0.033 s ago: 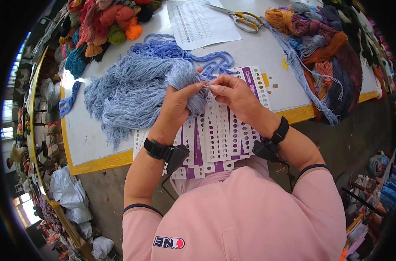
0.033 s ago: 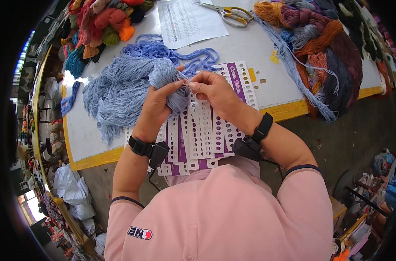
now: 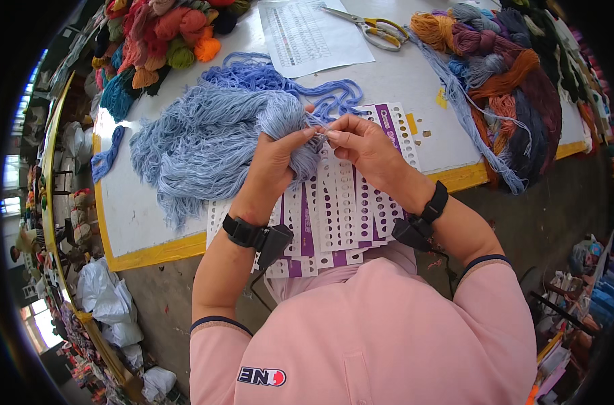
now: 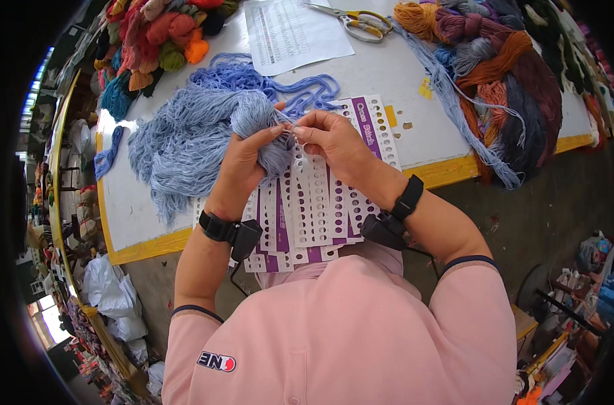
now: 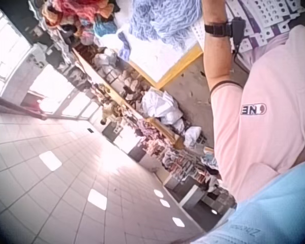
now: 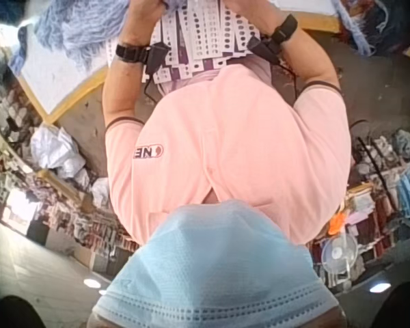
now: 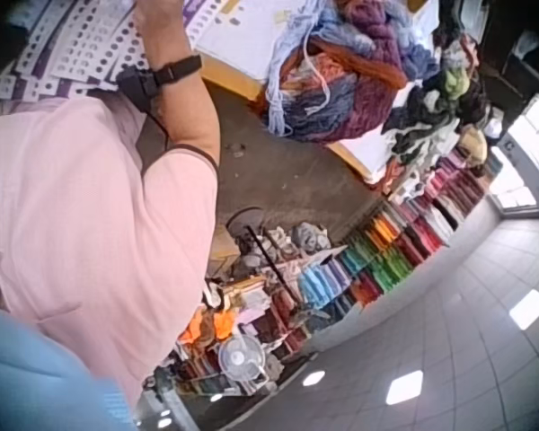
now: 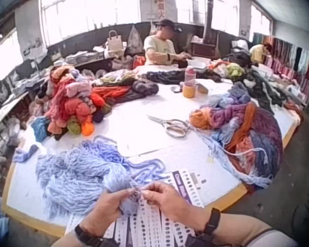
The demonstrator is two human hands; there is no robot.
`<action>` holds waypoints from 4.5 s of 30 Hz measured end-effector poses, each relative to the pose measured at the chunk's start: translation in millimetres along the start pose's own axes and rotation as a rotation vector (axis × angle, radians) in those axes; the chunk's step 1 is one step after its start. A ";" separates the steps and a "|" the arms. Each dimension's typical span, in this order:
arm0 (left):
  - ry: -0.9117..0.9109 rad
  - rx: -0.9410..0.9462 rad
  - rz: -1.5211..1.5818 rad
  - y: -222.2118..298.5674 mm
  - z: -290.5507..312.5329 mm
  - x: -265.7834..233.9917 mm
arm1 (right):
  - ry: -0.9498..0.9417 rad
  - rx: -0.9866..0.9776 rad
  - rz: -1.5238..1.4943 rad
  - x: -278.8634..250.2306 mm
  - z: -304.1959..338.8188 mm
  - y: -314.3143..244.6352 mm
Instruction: The person separates strands of blue yarn by hand and threads them through holes in paper cards, then repeats the process with a bundle of orange yarn.
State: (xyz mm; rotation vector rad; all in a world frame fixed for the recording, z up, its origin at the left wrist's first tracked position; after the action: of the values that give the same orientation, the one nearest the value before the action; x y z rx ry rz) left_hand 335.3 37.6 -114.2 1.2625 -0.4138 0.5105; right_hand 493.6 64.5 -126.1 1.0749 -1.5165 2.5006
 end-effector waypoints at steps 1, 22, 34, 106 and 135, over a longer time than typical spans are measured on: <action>0.001 0.000 0.001 0.5 0.2 -0.7 | -0.001 0.001 0.000 0.9 0.7 -0.8; 0.048 0.491 0.593 219.6 25.5 -202.8 | 0.529 -1.058 -0.156 -301.1 224.3 -298.1; 0.065 -0.499 -0.128 -1.0 -26.6 25.4 | 0.098 -0.407 0.718 -58.9 5.7 -37.9; 0.026 -0.173 -0.442 0.9 -39.9 15.1 | -0.110 -0.451 1.330 -43.3 -11.0 -49.7; -0.158 -0.227 0.252 8.9 -5.7 9.2 | -0.131 -0.539 1.415 -10.2 -11.2 -40.2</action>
State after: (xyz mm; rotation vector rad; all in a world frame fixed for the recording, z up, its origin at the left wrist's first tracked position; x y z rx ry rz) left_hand 337.9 46.3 -103.5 1.0397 -0.7499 0.5610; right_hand 509.6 97.6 -104.1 -0.0805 -3.5165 2.0570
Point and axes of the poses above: each hand's wrist, its own z-axis away from the middle knuckle, its own x-axis out of the palm, y = z × x, the point moved 4 cm from there along -z, towards the middle knuckle, and after that the axes turned 2 degrees about y, right-handed, at the moved point
